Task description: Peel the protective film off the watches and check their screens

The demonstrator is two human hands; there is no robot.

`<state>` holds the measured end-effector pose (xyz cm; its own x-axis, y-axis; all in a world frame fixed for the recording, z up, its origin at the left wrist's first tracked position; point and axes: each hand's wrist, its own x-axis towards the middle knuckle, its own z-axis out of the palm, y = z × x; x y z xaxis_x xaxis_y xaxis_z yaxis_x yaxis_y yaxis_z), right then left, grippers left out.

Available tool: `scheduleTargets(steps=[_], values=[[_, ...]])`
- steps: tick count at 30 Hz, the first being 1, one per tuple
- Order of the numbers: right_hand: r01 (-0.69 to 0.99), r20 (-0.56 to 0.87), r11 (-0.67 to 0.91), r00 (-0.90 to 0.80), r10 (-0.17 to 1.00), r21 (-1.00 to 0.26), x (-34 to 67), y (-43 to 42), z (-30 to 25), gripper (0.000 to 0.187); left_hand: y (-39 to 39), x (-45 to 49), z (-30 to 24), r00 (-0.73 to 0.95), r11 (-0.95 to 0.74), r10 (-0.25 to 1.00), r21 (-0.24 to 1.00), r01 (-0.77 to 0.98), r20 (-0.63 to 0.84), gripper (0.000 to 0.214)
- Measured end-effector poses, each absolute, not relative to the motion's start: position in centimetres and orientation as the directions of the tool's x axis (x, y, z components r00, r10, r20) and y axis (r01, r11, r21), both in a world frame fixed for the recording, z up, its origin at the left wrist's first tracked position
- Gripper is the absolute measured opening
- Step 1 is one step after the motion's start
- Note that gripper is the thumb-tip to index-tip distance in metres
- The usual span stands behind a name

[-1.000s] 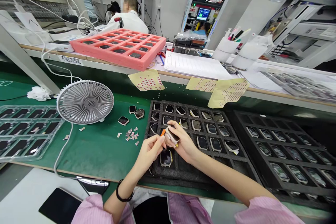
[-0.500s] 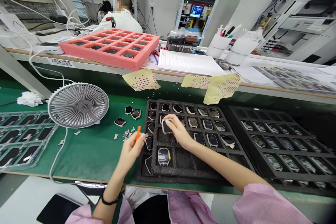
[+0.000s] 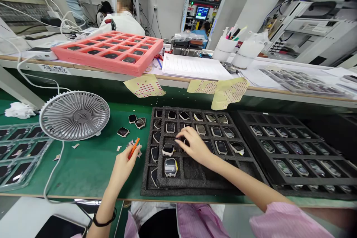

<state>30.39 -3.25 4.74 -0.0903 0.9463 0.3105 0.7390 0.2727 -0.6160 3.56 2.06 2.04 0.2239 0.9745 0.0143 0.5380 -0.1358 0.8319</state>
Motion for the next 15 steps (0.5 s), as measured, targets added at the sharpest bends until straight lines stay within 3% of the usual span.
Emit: scheduleTargets(steps=[4, 6, 10, 15], values=[[0.900, 0.229, 0.094, 0.007, 0.973, -0.427, 33.2, -4.4, 4.4, 0.024, 2.2, 3.4, 1.9, 0.170, -0.174, 0.982, 0.718, 0.674, 0.078, 0.038], [0.913, 0.191, 0.075, 0.003, 0.982, -0.401, 33.9, -4.5, 4.1, 0.026, 1.8, 4.2, 2.5, 0.256, -0.262, 0.960, 0.693, 0.671, 0.114, 0.044], [0.834, 0.129, 0.104, -0.040, 0.991, -0.542, 34.1, -4.1, 4.1, 0.022, 1.2, 6.9, 4.1, 0.635, -0.531, 0.764, 0.674, 0.513, 0.118, 0.044], [0.649, 0.091, 0.095, -0.040, 0.995, -0.754, 33.9, -4.0, 4.6, 0.020, 2.0, 9.0, 4.6, 0.757, -0.672, 0.635, 0.592, 0.445, 0.153, 0.034]])
